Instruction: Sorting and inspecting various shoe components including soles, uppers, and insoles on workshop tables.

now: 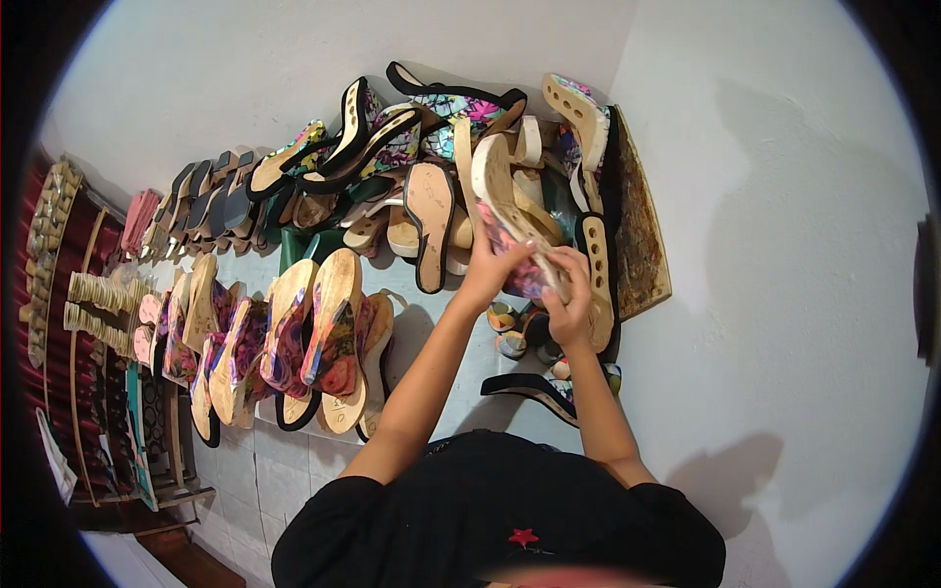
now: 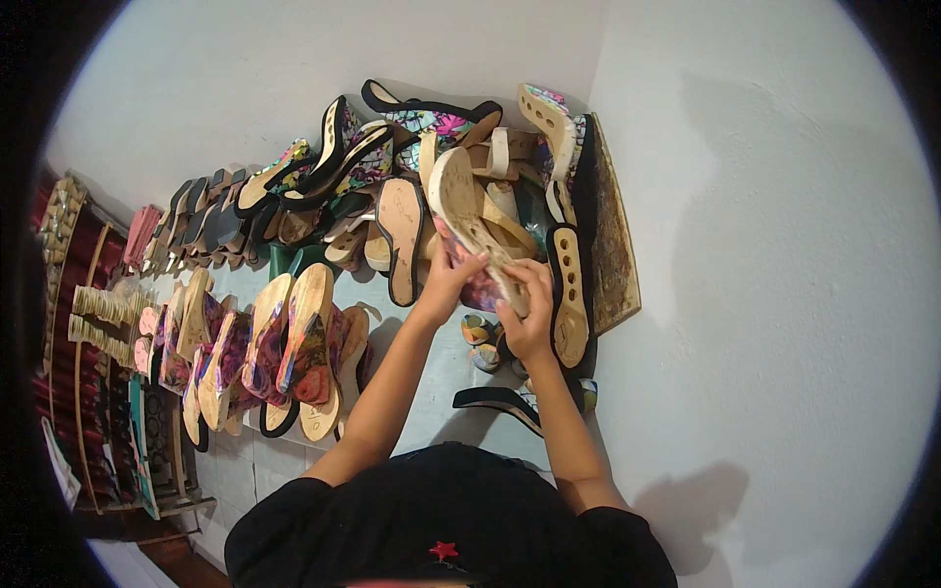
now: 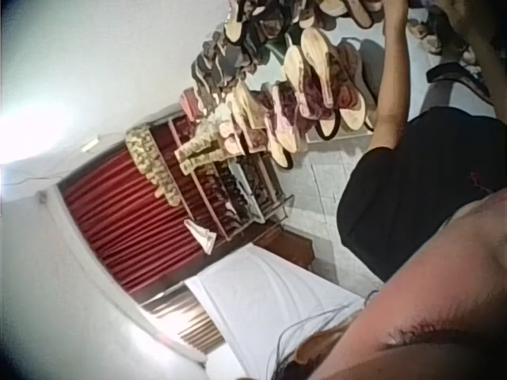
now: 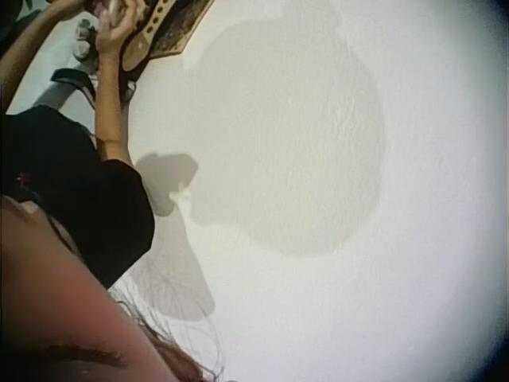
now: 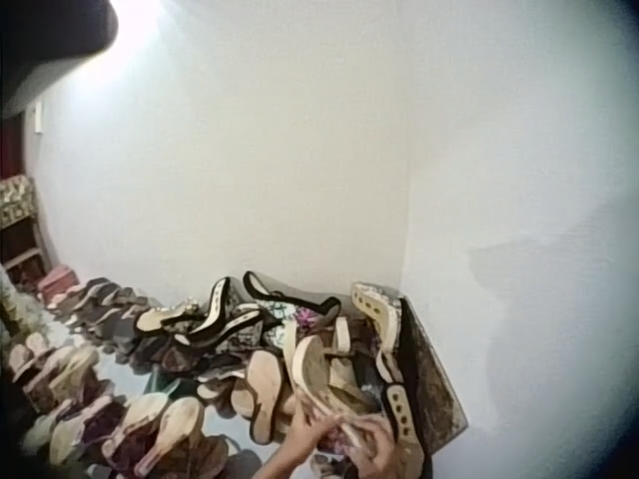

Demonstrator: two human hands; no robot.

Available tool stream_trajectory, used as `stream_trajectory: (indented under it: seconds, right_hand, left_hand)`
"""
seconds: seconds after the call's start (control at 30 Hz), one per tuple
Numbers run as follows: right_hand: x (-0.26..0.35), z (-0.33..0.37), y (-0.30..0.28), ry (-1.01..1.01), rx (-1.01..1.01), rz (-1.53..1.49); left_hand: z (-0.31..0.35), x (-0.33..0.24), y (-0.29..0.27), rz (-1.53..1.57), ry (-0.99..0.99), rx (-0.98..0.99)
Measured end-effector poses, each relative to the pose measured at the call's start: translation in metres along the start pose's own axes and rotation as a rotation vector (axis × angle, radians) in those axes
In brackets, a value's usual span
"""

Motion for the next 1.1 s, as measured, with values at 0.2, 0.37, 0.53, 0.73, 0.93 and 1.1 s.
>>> stream_trajectory:
  seconds: [0.2, 0.37, 0.53, 0.73, 0.93, 1.1]
  right_hand:
    - [-0.016, -0.063, -0.01, 0.181, -0.072, 0.31]
    - [-0.042, -0.131, -0.014, 0.081, -0.379, 1.049]
    - [-0.071, -0.163, -0.024, 0.208, -0.344, 0.987]
    - [-0.049, -0.158, -0.037, 0.036, -0.541, 0.846]
    - [-0.019, -0.15, -0.034, -0.199, -0.636, 1.033]
    - [-0.045, -0.147, -0.027, 0.067, -0.515, 1.337]
  left_hand:
    - [0.019, -0.01, -0.025, 0.293, -0.099, -0.022]
    - [0.039, -0.009, -0.031, 0.306, -0.144, -0.005]
    - [0.049, -0.008, -0.044, 0.372, -0.181, -0.038]
    - [0.064, -0.015, -0.062, 0.357, -0.151, -0.09]
    - [0.074, 0.0, -0.071, 0.323, -0.17, -0.062]
    - [0.077, -0.003, -0.07, 0.343, -0.208, -0.076]
Point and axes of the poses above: each hand's wrist, its own z-axis away from the middle knuckle, its own y-axis out of the palm, x = y × z, the point moved 5 cm from there along -z, towards the middle knuckle, and after that the axes turned 6 degrees about z, right-handed, at the moved point
